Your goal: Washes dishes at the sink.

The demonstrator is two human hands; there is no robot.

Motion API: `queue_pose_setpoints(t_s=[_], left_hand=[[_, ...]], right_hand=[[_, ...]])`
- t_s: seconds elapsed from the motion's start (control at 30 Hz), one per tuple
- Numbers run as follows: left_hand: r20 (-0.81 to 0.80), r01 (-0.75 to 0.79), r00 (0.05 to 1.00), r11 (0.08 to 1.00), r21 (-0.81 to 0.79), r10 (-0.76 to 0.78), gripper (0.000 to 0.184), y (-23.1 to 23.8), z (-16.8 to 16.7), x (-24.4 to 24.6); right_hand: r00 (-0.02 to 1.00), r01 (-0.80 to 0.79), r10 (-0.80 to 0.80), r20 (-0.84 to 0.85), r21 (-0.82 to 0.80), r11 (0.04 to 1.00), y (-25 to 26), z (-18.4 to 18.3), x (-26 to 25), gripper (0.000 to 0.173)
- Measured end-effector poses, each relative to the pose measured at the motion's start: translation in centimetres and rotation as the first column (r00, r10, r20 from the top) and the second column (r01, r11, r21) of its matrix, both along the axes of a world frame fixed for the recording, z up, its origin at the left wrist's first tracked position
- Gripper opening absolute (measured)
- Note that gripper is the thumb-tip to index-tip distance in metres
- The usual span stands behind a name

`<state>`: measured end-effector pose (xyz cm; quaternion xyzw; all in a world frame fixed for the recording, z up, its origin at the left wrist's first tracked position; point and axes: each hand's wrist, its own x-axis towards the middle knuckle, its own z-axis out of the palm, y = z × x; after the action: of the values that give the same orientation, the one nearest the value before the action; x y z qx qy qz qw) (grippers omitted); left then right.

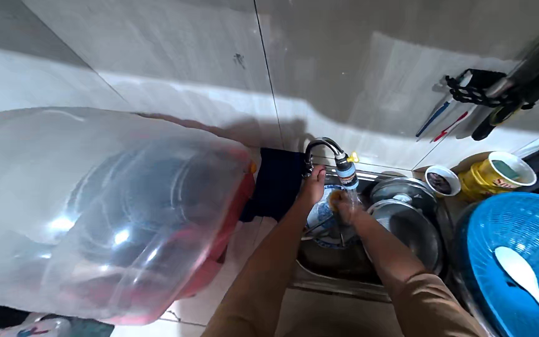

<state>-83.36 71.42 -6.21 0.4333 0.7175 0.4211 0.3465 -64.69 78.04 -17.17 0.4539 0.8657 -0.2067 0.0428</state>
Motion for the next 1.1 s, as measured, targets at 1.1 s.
queue_pose_setpoints(t_s=[1.1], left_hand=[[0.395,-0.128,0.909,0.991,-0.048,0.136,0.049,0.4,-6.6,9.0]], right_hand=[[0.739,0.505,-0.545,-0.397,-0.210,0.837,-2.5,8.4,1.4,0.067]])
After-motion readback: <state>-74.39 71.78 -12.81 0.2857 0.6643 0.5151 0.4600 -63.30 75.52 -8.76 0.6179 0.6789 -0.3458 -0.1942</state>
